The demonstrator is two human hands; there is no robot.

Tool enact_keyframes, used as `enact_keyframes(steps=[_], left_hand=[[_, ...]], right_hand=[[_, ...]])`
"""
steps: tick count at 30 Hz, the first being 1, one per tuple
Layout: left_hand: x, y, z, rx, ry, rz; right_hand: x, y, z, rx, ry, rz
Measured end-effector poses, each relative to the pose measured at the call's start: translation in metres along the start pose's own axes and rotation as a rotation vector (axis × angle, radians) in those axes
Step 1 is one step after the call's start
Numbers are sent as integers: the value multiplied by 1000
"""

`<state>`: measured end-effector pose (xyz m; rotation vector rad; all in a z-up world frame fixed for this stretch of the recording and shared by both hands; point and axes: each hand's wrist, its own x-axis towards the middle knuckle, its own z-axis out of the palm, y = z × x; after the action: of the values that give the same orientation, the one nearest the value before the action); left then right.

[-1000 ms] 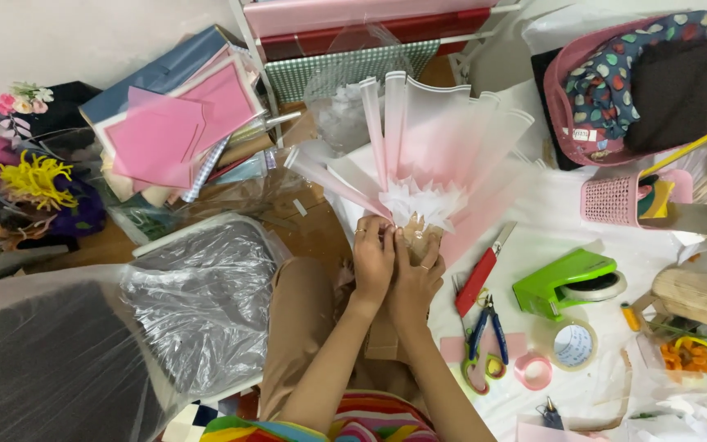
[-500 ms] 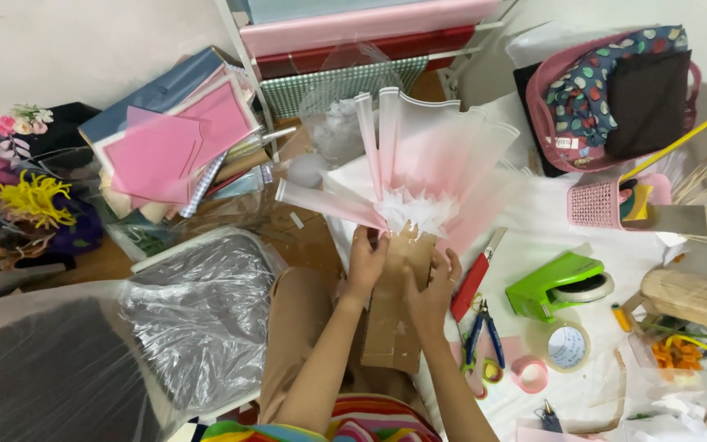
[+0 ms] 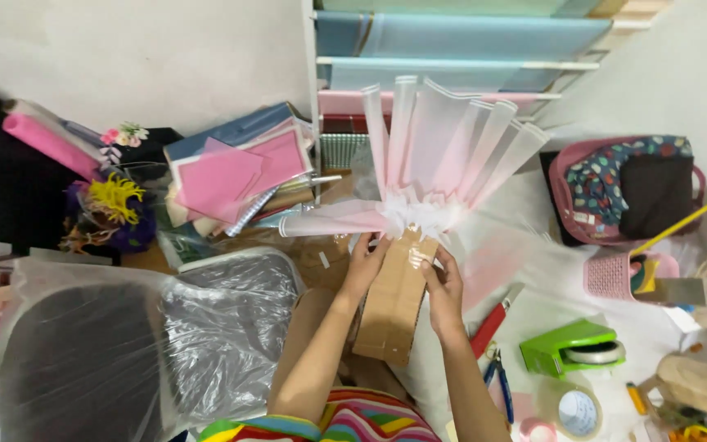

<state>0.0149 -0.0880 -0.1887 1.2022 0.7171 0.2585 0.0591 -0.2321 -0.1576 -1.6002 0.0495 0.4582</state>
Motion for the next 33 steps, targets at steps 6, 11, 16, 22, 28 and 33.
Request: enact_keyframes(steps=[6,11,16,22,28,33], left_hand=[[-24,91,-5,67,-3,212],[-49,121,7,197,-6,283],[-48,116,14,310,17,424],[-63,139,25,683,82,659],[-49,128,43,721,-39,946],[-39,127,60,1107,99,1269]], right_hand=[[2,-28,12,229,-161,-142],[-1,-38,6,289,-154,-161],[-16,-54,2,237,-108,-176],[-78,-92,18,-268,316,-861],[-59,-118,25,-367,215,-926],[-46,-135,7,-351,388,-893]])
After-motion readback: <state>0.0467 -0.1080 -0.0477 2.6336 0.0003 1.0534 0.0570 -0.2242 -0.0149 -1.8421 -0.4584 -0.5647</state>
